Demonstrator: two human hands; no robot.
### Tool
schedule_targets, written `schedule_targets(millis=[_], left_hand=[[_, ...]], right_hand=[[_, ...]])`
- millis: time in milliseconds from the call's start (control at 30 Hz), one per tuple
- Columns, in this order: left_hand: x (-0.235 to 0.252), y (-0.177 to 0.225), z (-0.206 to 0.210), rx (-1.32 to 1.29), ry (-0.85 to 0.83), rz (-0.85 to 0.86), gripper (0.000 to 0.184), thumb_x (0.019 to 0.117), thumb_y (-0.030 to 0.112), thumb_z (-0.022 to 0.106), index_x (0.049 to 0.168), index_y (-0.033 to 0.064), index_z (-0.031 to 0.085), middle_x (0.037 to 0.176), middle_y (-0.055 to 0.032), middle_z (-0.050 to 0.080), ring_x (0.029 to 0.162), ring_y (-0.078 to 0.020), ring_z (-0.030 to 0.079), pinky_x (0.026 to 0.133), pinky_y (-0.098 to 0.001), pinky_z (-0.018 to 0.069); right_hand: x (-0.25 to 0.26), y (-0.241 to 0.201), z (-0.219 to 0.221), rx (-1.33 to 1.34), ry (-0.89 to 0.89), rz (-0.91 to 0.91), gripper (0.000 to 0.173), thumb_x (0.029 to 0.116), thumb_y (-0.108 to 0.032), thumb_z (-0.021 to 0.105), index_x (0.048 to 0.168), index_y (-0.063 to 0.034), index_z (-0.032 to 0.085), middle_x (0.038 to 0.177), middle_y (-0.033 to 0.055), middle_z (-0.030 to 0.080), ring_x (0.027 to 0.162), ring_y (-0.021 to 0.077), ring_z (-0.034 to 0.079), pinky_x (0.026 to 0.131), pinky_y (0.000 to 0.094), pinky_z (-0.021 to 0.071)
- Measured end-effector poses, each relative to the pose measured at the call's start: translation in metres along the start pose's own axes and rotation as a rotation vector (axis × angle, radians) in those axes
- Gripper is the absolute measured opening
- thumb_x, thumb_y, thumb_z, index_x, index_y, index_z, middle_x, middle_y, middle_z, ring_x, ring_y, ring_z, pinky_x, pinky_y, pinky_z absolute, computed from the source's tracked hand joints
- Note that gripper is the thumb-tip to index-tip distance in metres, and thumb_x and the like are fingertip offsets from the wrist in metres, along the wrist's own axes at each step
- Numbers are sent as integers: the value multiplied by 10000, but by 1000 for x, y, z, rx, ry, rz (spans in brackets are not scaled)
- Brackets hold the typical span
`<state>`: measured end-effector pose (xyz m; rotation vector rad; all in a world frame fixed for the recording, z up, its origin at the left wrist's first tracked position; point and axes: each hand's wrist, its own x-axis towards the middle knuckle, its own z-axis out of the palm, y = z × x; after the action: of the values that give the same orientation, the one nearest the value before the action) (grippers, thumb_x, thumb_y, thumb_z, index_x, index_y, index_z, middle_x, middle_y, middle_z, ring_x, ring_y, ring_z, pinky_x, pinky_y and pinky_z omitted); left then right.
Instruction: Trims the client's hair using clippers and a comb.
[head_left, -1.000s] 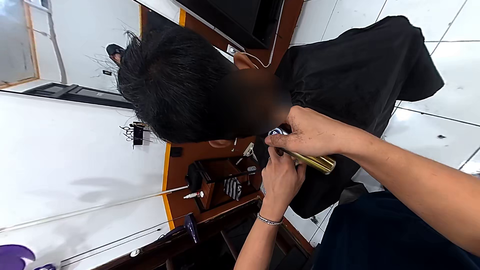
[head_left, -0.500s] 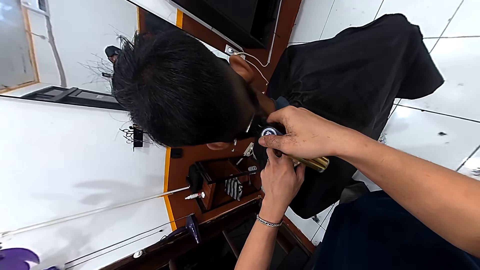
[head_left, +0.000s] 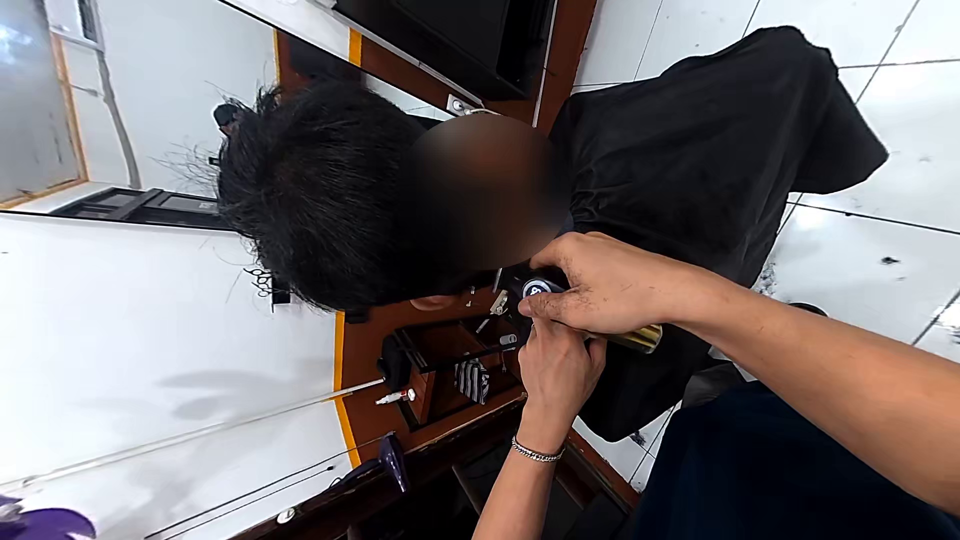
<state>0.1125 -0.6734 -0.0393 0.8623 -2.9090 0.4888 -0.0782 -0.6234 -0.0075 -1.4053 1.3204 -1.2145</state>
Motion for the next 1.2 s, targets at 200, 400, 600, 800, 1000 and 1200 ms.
schedule_targets(millis=[200,400,600,800,1000,1200], left_hand=[[2,1,-2,-2,-15,-17,324,827,371,721,924,63,695,1000,-199,638,641,-276,678,483,-383,524],[1,2,-3,-7,-29,-23,351,826,369,734,988,57,723,1045,-210,647,670,-272,692,499,-378,540],[1,1,-2,0,-7,-9,363,814,360,734,993,44,723,1020,-208,646,652,-271,683,485,-376,529],[0,0,-2,31,0,25,349,835,364,705,966,42,736,946,-191,673,669,-286,695,497,-394,536],[-19,-29,-37,-491,-101,96,374,961,286,534,1112,-51,586,915,-101,649,802,-128,643,698,-313,558],[0,-86,-78,-606,261,49,166,1025,149,537,1007,-14,565,791,-17,646,588,-24,632,531,-192,581]], right_hand=[[5,2,-14,238,-37,141,368,1042,-370,605,837,-68,646,621,20,604,506,85,586,502,270,510],[6,4,-16,122,-50,44,296,1027,-379,625,1000,-89,680,740,2,625,620,72,607,577,273,509],[8,1,-18,100,-48,37,293,1034,-376,610,1008,-91,672,772,-1,603,672,85,585,604,294,469],[2,-5,-11,12,-24,-9,266,1019,-357,639,1089,-101,657,813,19,628,720,121,621,644,337,512],[-43,-6,-12,293,87,-327,197,979,-202,666,1084,-39,699,779,-16,657,661,11,616,570,181,524],[-85,7,-36,610,533,-447,197,1039,-163,524,1176,-77,637,927,-37,704,705,68,693,520,219,607]])
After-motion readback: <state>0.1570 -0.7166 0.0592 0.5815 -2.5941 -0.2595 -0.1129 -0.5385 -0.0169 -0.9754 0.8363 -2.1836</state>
